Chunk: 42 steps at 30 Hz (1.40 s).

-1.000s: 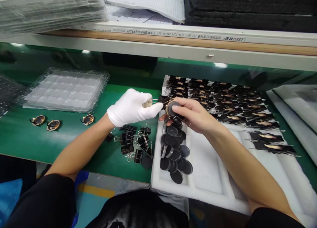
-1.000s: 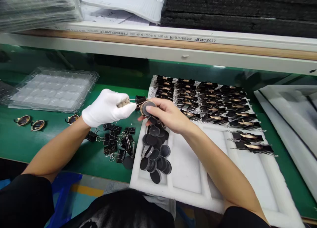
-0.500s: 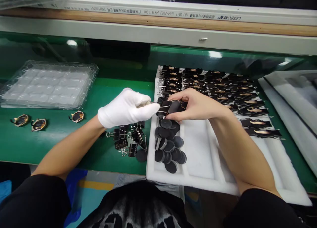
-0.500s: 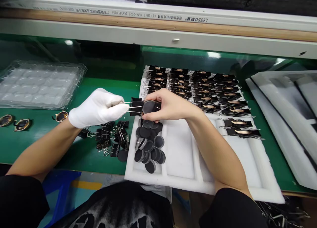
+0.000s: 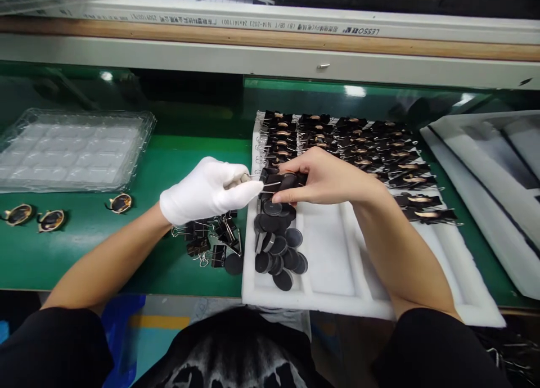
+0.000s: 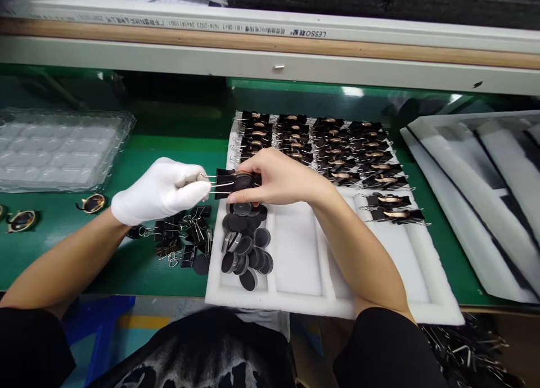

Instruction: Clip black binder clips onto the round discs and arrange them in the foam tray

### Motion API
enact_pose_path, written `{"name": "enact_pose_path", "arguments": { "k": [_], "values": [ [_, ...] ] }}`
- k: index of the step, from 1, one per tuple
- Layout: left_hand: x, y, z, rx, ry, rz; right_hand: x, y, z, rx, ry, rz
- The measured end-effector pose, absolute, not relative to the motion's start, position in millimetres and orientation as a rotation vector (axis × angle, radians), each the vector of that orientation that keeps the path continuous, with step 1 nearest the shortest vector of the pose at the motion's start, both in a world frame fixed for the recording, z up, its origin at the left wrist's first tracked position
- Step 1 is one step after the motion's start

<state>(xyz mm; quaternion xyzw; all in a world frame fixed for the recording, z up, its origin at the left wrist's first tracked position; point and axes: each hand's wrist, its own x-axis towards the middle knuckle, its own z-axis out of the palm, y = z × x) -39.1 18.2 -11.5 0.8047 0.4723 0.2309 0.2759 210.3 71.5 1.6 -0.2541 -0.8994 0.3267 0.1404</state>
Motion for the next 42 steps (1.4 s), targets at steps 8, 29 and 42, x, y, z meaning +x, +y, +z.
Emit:
{"name": "enact_pose_path", "arguments": {
  "k": [8,29,42],
  "values": [
    [-36,20,-4,1.303,1.179,0.428,206,53,-1,-0.738,-2.708,0.042],
    [-33,3,-11,1.110,0.749,0.363,220,21,17,-0.393,-2.638,-0.602],
    [-33,-4,0,1.582,0.880,0.371,244,-4,16,-0.878,-2.351,0.051]
  ]
}}
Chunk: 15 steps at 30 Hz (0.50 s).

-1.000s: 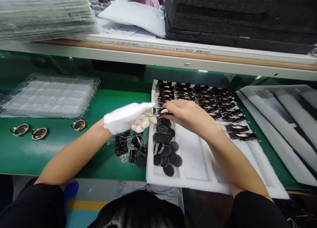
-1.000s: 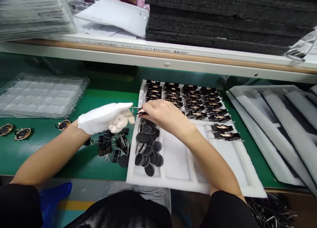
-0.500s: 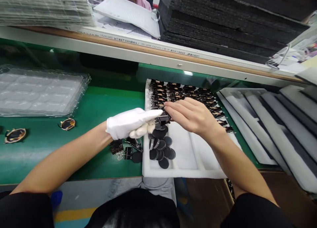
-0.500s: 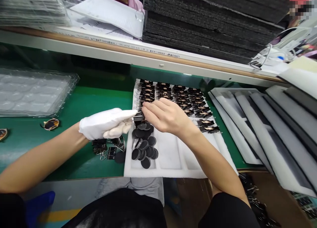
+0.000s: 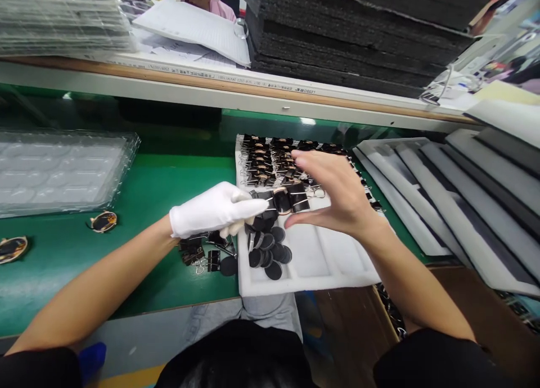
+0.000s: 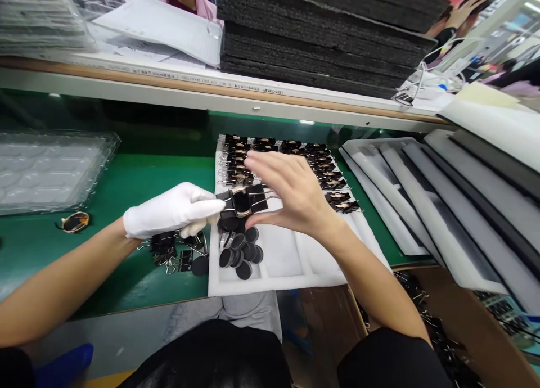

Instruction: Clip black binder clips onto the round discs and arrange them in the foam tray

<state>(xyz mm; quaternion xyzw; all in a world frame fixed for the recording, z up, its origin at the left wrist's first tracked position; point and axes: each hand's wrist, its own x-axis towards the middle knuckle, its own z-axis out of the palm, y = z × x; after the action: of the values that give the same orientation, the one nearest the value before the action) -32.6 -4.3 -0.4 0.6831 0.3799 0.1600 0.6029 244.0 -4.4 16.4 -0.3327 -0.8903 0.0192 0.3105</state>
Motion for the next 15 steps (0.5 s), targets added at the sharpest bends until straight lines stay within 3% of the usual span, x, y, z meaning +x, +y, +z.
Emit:
{"name": "enact_pose_path", "arguments": {
  "k": [4,6,15],
  "values": [
    [-30,-4,-3,1.689,0.957,0.321,253,-14,19,-0.945,-2.204,0.788],
    [-26,-5,-5,1.710,0.981,0.293,250,-17,17,-1.007,-2.211,0.992],
    [-22,-12,0,2.120,1.100,0.248,276,-31,4,-1.179,-2.155,0.882]
  ]
}}
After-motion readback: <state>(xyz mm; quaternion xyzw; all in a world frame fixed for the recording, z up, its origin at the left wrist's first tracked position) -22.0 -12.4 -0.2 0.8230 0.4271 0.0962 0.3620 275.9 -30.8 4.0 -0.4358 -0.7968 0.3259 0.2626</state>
